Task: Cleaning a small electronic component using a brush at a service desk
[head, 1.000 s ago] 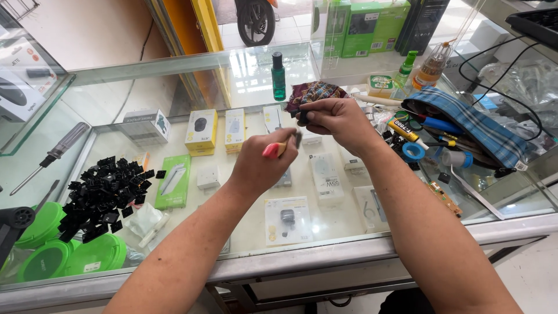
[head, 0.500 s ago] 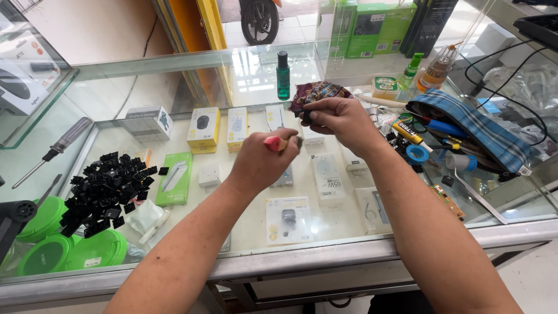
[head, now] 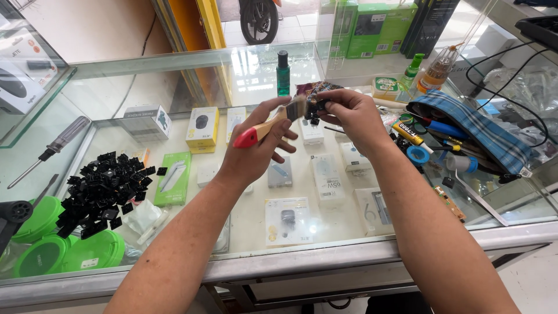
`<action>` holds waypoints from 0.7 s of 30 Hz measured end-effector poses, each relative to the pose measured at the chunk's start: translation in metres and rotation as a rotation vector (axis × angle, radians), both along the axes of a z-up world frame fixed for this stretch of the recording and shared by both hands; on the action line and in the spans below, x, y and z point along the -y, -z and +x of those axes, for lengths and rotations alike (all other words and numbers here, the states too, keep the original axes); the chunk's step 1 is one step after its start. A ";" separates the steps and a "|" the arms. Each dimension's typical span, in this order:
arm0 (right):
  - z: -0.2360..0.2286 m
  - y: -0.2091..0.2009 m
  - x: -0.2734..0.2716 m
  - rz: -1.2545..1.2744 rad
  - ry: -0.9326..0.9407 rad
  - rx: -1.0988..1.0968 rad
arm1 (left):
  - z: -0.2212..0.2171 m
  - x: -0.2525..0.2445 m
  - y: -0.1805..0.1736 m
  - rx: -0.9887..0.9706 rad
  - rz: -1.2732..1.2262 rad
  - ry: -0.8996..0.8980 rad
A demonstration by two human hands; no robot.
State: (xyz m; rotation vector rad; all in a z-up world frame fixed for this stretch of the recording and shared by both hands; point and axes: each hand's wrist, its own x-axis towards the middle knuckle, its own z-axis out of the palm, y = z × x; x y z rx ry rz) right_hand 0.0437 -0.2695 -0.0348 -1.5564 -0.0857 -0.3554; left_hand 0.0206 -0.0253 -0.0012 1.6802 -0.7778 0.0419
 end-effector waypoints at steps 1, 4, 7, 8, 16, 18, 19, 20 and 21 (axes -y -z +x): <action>0.001 0.001 0.001 0.038 -0.005 -0.024 | -0.003 0.000 -0.002 -0.021 -0.007 -0.003; -0.001 0.000 -0.001 0.101 -0.008 -0.057 | 0.001 0.001 0.005 0.005 -0.003 -0.043; -0.003 -0.001 -0.002 0.147 -0.023 -0.091 | 0.014 0.002 0.019 0.137 0.025 -0.091; -0.004 -0.001 -0.004 0.147 -0.025 -0.092 | 0.013 0.003 0.019 0.136 0.026 -0.093; -0.005 -0.001 -0.012 0.061 -0.154 -0.035 | 0.000 0.014 0.020 0.449 0.179 -0.173; -0.002 -0.001 -0.009 0.050 -0.155 -0.035 | 0.005 0.012 0.025 0.422 0.149 -0.174; -0.002 -0.001 -0.007 0.042 -0.154 -0.035 | 0.006 0.011 0.028 0.395 0.121 -0.173; -0.003 -0.004 -0.008 0.040 -0.155 -0.032 | 0.003 0.011 0.022 0.397 0.120 -0.175; -0.005 -0.006 -0.009 0.064 -0.153 -0.043 | -0.001 0.011 0.016 0.436 0.100 -0.186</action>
